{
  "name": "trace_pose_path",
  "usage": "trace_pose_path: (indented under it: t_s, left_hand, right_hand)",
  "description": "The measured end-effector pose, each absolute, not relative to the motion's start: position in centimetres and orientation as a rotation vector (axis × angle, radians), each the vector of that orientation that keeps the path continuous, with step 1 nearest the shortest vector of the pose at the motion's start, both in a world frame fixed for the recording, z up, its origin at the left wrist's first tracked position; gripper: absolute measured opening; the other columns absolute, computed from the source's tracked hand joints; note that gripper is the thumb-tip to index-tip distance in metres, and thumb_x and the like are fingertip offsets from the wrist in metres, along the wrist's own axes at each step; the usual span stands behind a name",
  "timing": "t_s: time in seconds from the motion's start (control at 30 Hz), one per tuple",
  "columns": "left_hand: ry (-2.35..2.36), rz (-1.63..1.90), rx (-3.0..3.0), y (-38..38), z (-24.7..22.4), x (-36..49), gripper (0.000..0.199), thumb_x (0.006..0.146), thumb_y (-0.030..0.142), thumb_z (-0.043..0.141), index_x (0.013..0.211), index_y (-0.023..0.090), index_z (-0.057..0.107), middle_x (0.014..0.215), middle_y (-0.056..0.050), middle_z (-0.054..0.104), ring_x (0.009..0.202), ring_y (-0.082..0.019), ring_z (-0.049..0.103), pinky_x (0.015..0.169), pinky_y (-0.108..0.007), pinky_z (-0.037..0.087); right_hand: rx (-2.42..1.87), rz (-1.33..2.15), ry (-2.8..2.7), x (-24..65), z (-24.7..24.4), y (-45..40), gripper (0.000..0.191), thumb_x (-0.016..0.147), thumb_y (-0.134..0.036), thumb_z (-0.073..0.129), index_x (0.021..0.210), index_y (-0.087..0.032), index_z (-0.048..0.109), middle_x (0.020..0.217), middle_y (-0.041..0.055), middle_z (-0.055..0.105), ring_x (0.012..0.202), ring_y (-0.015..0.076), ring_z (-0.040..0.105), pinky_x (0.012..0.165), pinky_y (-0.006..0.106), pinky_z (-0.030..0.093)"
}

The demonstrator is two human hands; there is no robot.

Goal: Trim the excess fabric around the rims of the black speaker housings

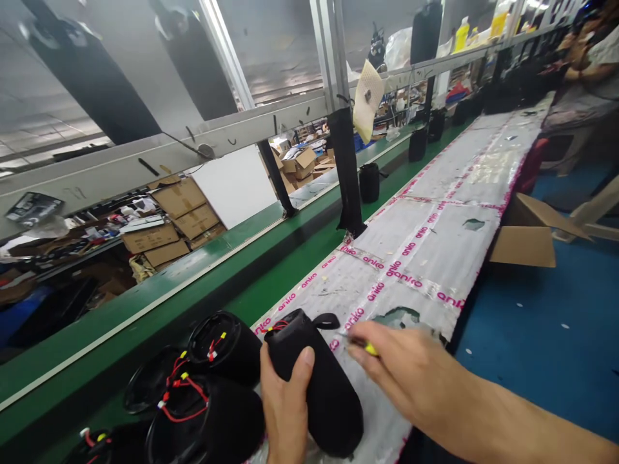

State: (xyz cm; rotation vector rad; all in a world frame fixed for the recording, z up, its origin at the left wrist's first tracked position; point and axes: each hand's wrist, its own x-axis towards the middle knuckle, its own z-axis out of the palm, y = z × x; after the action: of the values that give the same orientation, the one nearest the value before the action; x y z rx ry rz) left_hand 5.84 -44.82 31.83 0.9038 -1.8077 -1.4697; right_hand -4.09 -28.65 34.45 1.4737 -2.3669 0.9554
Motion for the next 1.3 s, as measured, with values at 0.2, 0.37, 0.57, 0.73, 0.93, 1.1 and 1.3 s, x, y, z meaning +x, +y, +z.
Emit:
trace_pose_path:
  t_s: [0.2,0.37,0.57,0.73,0.93,1.1,1.3]
  left_hand:
    - [-1.994,-1.315,0.923,-43.5,32.9,6.2,0.088,0.063,0.047,0.081,0.141,0.017,0.05,0.128,-0.015,0.067,0.118,-0.038,0.062,0.105,-0.051,0.044]
    - [-2.182,-1.224,0.823,-41.6,33.7,7.0,0.085,0.054,0.03,0.082,0.135,0.021,0.06,0.134,-0.014,0.067,0.123,-0.043,0.059,0.104,-0.051,0.043]
    - [-2.743,-0.615,0.772,-41.1,33.4,7.0,0.082,0.071,0.038,0.071,0.147,0.017,0.048,0.126,-0.016,0.068,0.104,-0.041,0.069,0.079,-0.044,0.051]
    - [-3.092,-0.284,0.584,-41.7,33.4,6.4,0.087,0.077,0.042,0.07,0.153,0.012,0.04,0.122,-0.02,0.07,0.099,-0.041,0.071,0.075,-0.04,0.05]
    - [-3.154,-0.063,0.587,-43.1,33.2,7.7,0.08,0.083,0.044,0.065,0.151,0.013,0.035,0.127,-0.016,0.069,0.094,-0.035,0.074,0.076,-0.039,0.052]
    - [-3.167,0.023,0.607,-42.7,33.0,7.6,0.071,0.085,0.042,0.062,0.147,0.018,0.038,0.121,-0.011,0.07,0.09,-0.033,0.074,0.072,-0.04,0.052]
    - [-3.159,0.095,0.642,-42.2,32.8,7.4,0.075,0.083,0.043,0.063,0.148,0.019,0.036,0.124,-0.013,0.067,0.09,-0.031,0.074,0.066,-0.035,0.049]
  right_hand:
    - [1.427,1.056,-2.367,-3.8,34.9,-26.9,0.022,0.106,-0.029,0.036,0.114,-0.023,0.056,0.099,0.0035,0.071,0.078,0.0174,0.069,0.067,0.03,0.053]
    - [1.481,1.052,-2.436,-3.6,34.7,-25.8,0.023,0.101,-0.02,0.039,0.118,-0.024,0.054,0.109,0.0046,0.07,0.095,0.0188,0.069,0.08,0.031,0.055]
    - [1.505,0.962,-2.618,-3.6,32.7,-24.0,0.022,0.106,-0.026,0.041,0.126,-0.029,0.051,0.114,0.0016,0.069,0.1,0.019,0.068,0.082,0.032,0.052]
    - [1.464,0.599,-2.746,-2.5,30.9,-22.9,0.017,0.105,-0.025,0.045,0.12,-0.023,0.052,0.091,0.0018,0.071,0.076,0.0229,0.071,0.063,0.033,0.045]
    - [1.464,0.421,-2.769,-1.1,29.9,-22.8,0.005,0.104,-0.022,0.046,0.104,-0.022,0.05,0.08,0.001,0.064,0.063,0.0225,0.066,0.053,0.035,0.032]
    - [1.522,0.392,-2.717,-1.1,29.9,-23.8,0.008,0.1,-0.016,0.048,0.105,-0.022,0.046,0.08,0.0002,0.061,0.056,0.0224,0.059,0.049,0.037,0.022]
    - [1.507,0.432,-2.685,-1.3,29.3,-24.4,0.009,0.1,-0.016,0.049,0.105,-0.023,0.044,0.076,-0.0011,0.058,0.052,0.0207,0.056,0.048,0.038,0.019]
